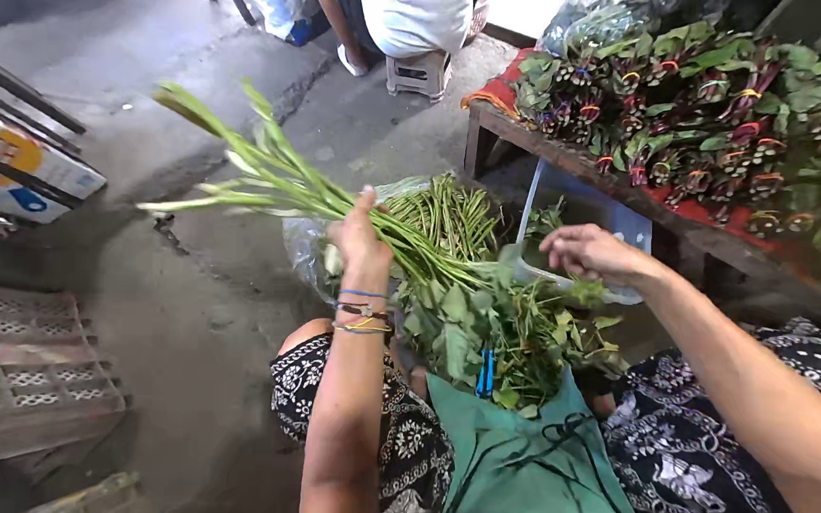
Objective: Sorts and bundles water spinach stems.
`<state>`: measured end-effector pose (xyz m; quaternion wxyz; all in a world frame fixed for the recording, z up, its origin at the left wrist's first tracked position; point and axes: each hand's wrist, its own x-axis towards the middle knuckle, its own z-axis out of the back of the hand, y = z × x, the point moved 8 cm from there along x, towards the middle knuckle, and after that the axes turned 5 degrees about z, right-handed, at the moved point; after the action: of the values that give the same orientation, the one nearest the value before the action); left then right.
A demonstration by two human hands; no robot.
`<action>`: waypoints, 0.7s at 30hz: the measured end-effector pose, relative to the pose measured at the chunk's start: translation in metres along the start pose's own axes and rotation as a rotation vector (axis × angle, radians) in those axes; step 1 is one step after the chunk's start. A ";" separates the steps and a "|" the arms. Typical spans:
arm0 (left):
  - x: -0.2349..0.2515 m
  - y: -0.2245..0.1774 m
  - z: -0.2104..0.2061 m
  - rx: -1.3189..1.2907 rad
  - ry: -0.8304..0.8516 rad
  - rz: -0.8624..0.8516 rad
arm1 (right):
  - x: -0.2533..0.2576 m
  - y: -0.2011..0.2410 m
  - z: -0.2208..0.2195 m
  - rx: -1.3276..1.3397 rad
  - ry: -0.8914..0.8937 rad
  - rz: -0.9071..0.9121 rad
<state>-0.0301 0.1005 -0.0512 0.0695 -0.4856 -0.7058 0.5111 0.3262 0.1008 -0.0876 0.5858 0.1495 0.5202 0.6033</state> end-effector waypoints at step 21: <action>-0.014 -0.092 0.028 -0.043 0.056 -0.285 | 0.122 -0.047 -0.190 -0.152 -0.214 -0.179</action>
<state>-0.0964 0.0711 0.0139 0.1507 -0.3957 -0.7762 0.4672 0.1695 0.1096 -0.2563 0.6989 0.1213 0.4187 0.5671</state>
